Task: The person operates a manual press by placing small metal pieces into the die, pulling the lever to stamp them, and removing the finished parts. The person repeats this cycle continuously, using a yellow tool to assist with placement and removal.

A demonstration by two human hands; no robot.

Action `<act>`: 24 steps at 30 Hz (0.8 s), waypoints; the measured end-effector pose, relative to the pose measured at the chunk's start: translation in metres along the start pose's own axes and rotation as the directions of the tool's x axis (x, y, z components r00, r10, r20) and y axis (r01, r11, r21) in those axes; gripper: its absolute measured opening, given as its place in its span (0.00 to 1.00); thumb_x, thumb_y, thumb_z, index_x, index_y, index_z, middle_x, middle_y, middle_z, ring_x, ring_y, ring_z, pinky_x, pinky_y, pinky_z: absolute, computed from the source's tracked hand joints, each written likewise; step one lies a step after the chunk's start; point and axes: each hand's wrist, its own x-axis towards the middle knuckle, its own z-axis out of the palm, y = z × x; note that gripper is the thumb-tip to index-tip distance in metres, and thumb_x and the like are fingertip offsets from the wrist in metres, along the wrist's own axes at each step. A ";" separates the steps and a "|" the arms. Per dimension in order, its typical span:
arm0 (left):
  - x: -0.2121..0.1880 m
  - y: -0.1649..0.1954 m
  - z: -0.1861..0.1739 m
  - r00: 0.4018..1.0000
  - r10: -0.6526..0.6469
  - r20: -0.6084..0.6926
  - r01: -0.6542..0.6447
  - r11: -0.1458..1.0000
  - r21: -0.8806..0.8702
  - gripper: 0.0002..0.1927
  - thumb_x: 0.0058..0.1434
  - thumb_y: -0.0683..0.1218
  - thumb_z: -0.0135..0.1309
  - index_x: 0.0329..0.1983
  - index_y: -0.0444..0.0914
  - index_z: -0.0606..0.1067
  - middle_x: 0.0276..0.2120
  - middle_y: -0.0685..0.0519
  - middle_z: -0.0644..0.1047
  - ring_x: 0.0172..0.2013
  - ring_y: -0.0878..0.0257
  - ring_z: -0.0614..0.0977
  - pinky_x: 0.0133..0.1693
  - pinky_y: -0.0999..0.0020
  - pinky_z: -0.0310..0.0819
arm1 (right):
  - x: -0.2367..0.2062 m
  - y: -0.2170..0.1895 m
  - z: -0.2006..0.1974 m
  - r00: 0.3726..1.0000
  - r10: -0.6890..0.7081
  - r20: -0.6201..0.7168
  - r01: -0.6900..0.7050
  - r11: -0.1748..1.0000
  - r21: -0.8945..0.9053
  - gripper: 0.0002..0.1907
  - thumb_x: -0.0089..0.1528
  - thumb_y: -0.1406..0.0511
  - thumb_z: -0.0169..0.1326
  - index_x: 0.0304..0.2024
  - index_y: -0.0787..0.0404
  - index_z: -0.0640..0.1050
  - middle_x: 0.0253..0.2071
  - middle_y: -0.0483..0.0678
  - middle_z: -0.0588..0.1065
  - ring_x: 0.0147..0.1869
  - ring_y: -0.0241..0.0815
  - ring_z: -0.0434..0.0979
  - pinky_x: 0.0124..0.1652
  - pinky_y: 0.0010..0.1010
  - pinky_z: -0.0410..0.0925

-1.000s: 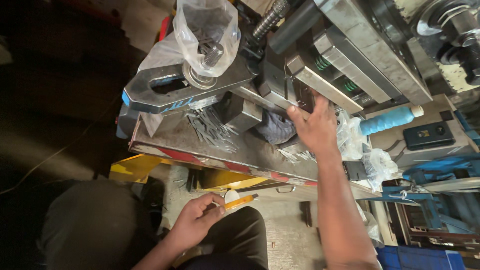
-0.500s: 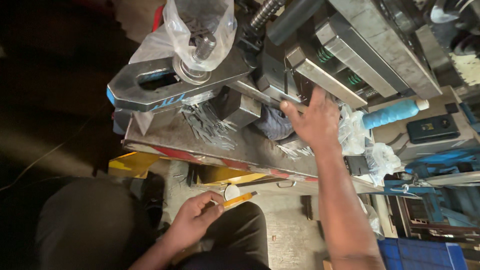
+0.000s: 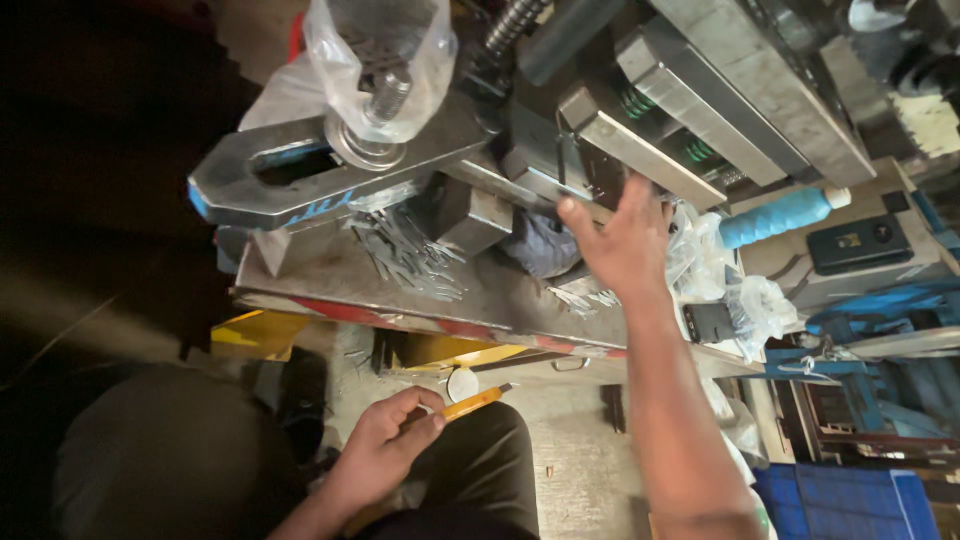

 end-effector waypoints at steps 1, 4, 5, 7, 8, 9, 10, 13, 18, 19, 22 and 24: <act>0.000 0.000 -0.001 1.000 0.001 -0.012 -0.001 1.000 0.008 0.04 0.64 0.41 0.56 0.41 0.35 0.77 0.26 0.61 0.73 0.29 0.75 0.70 0.32 0.76 0.65 | 0.001 0.001 0.000 0.998 0.055 0.022 -0.057 0.993 0.100 0.48 0.60 0.44 0.60 0.70 0.69 0.63 0.64 0.67 0.70 0.67 0.67 0.69 0.64 0.55 0.58; -0.001 0.001 -0.003 0.999 0.013 -0.037 -0.013 1.000 0.000 0.04 0.64 0.41 0.56 0.40 0.36 0.77 0.26 0.61 0.72 0.29 0.75 0.69 0.31 0.76 0.64 | 0.011 0.012 -0.002 0.987 0.125 0.105 -0.147 0.960 0.237 0.44 0.61 0.44 0.56 0.70 0.64 0.64 0.65 0.65 0.70 0.68 0.66 0.71 0.65 0.49 0.63; -0.002 0.002 -0.004 0.999 0.028 -0.032 -0.029 0.999 -0.023 0.04 0.64 0.41 0.56 0.40 0.36 0.77 0.26 0.62 0.73 0.29 0.75 0.70 0.31 0.77 0.64 | 0.016 0.016 -0.002 0.988 0.098 0.119 -0.118 0.977 0.178 0.45 0.62 0.44 0.56 0.70 0.65 0.63 0.65 0.68 0.69 0.68 0.69 0.69 0.64 0.50 0.62; -0.003 0.003 -0.004 1.000 0.011 -0.023 -0.011 0.999 -0.036 0.03 0.64 0.41 0.56 0.40 0.36 0.76 0.25 0.61 0.72 0.27 0.75 0.69 0.30 0.76 0.63 | 0.019 0.024 0.001 0.995 0.007 0.103 -0.016 0.996 0.088 0.45 0.64 0.45 0.57 0.71 0.68 0.61 0.65 0.73 0.67 0.67 0.74 0.67 0.63 0.53 0.61; -0.003 0.004 -0.004 1.000 -0.019 -0.020 0.018 1.000 -0.024 0.03 0.64 0.41 0.55 0.40 0.37 0.76 0.24 0.61 0.71 0.26 0.74 0.67 0.28 0.75 0.61 | 0.021 0.027 0.002 0.996 -0.061 0.070 0.057 0.997 0.057 0.45 0.66 0.46 0.57 0.72 0.69 0.61 0.65 0.74 0.67 0.67 0.75 0.67 0.63 0.54 0.61; -0.004 0.005 -0.005 0.999 -0.050 -0.017 0.050 0.999 -0.011 0.03 0.64 0.41 0.55 0.39 0.37 0.77 0.22 0.60 0.70 0.25 0.74 0.66 0.27 0.74 0.60 | 0.022 0.028 0.004 0.991 -0.129 0.041 0.128 0.992 0.024 0.44 0.67 0.46 0.58 0.72 0.70 0.61 0.65 0.76 0.67 0.67 0.77 0.66 0.62 0.55 0.61; -0.005 0.006 -0.005 1.000 -0.026 -0.014 0.026 1.000 0.001 0.02 0.64 0.41 0.55 0.39 0.37 0.76 0.22 0.61 0.69 0.25 0.74 0.66 0.27 0.75 0.59 | 0.022 0.029 0.004 0.994 -0.058 0.094 0.057 0.998 0.018 0.44 0.66 0.46 0.57 0.72 0.68 0.61 0.64 0.74 0.68 0.66 0.76 0.67 0.62 0.55 0.61; -0.007 0.008 -0.005 0.999 0.038 -0.002 -0.038 0.999 0.017 0.02 0.65 0.40 0.55 0.39 0.37 0.76 0.22 0.61 0.69 0.25 0.74 0.66 0.27 0.75 0.59 | 0.020 0.025 0.003 0.981 0.079 0.177 -0.083 0.996 0.018 0.42 0.65 0.45 0.55 0.72 0.63 0.63 0.62 0.69 0.70 0.63 0.72 0.71 0.60 0.55 0.63; -0.008 0.007 -0.004 1.000 0.014 -0.023 -0.014 1.000 -0.026 0.02 0.64 0.40 0.56 0.39 0.37 0.76 0.24 0.61 0.71 0.26 0.75 0.67 0.28 0.75 0.61 | 0.003 0.013 -0.005 0.997 -0.070 0.030 0.066 0.993 0.098 0.37 0.65 0.51 0.58 0.69 0.64 0.66 0.62 0.64 0.72 0.61 0.70 0.74 0.58 0.54 0.66; -0.007 0.006 -0.004 0.999 0.032 -0.024 -0.033 0.999 -0.042 0.02 0.64 0.40 0.55 0.40 0.37 0.76 0.25 0.62 0.72 0.27 0.75 0.68 0.29 0.76 0.63 | 0.001 0.011 -0.006 0.996 -0.089 0.007 0.087 0.990 0.109 0.37 0.65 0.52 0.59 0.69 0.65 0.66 0.62 0.64 0.72 0.62 0.69 0.73 0.59 0.53 0.66; -0.005 0.002 -0.003 0.999 0.038 -0.014 -0.039 0.997 -0.065 0.03 0.65 0.40 0.55 0.40 0.37 0.76 0.26 0.62 0.72 0.28 0.76 0.69 0.30 0.77 0.63 | -0.007 0.010 -0.007 0.994 -0.098 -0.038 0.103 0.982 0.157 0.36 0.66 0.54 0.60 0.69 0.66 0.65 0.63 0.63 0.72 0.64 0.67 0.74 0.61 0.51 0.66; -0.004 -0.003 -0.003 1.000 -0.011 -0.004 0.011 0.999 -0.048 0.02 0.65 0.40 0.55 0.40 0.36 0.76 0.24 0.62 0.69 0.26 0.75 0.66 0.27 0.76 0.59 | -0.010 0.010 -0.009 0.997 -0.058 -0.041 0.066 0.974 0.219 0.33 0.68 0.54 0.58 0.68 0.65 0.66 0.63 0.61 0.73 0.65 0.63 0.75 0.63 0.48 0.67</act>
